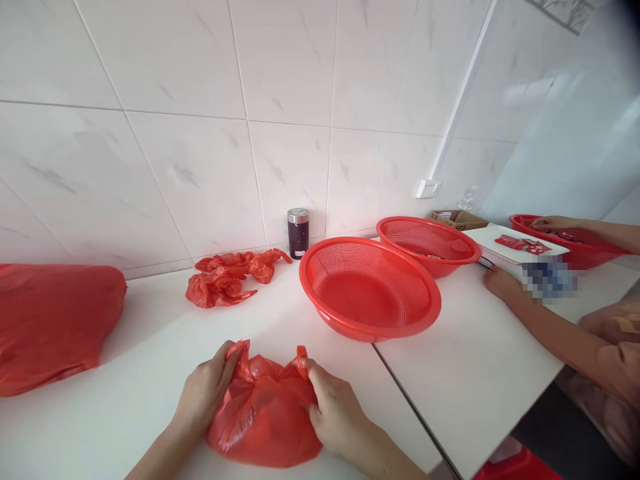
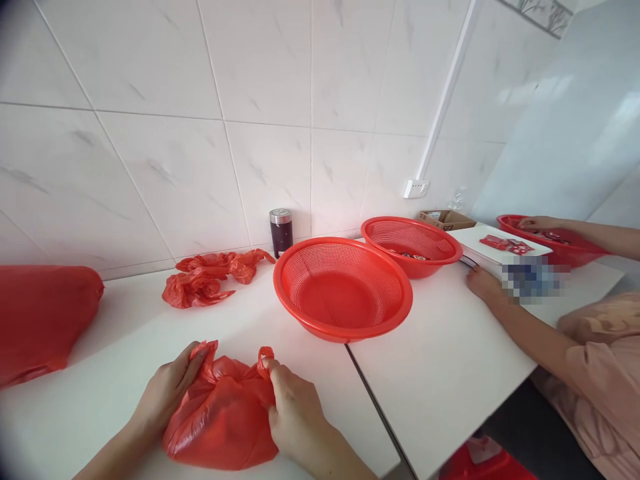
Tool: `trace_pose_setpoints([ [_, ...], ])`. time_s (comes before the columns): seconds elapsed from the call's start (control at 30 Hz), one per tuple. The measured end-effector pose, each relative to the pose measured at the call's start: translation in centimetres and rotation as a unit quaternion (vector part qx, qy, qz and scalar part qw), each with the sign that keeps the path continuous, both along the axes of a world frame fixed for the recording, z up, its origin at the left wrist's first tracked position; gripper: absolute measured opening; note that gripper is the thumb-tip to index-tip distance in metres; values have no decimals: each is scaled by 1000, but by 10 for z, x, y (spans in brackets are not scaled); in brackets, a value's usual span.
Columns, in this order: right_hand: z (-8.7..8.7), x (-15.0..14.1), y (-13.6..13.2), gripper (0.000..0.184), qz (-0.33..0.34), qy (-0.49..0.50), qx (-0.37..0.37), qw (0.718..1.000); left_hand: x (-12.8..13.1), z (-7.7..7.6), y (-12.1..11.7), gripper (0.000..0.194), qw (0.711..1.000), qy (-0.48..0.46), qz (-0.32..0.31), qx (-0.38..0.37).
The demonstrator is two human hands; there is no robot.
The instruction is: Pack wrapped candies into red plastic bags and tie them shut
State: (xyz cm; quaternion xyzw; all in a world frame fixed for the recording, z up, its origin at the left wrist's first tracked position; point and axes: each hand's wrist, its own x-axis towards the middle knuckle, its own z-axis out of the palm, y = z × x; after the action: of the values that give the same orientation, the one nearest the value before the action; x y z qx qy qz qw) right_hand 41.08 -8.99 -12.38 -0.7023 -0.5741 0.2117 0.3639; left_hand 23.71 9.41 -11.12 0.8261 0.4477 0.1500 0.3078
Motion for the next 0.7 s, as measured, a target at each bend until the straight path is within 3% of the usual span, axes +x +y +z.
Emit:
trace_pose_setpoints([
  [0.13, 6, 1, -8, 77, 7, 14, 18, 1000, -11, 2, 7, 38, 1000, -8, 4, 7],
  [0.33, 7, 4, -5, 86, 13, -42, 37, 998, -26, 0, 12, 57, 994, -25, 108, 4],
  [0.47, -8, 6, 6, 91, 0, -112, 30, 993, -26, 1, 11, 53, 994, 15, 107, 4],
  [0.57, -18, 3, 10, 92, -3, -165, 33, 986, -24, 2, 4, 40, 993, 48, 89, 57],
  [0.7, -18, -2, 9, 88, 6, -185, 40, 982, -21, 1, -1, 41, 988, 77, 79, 110],
])
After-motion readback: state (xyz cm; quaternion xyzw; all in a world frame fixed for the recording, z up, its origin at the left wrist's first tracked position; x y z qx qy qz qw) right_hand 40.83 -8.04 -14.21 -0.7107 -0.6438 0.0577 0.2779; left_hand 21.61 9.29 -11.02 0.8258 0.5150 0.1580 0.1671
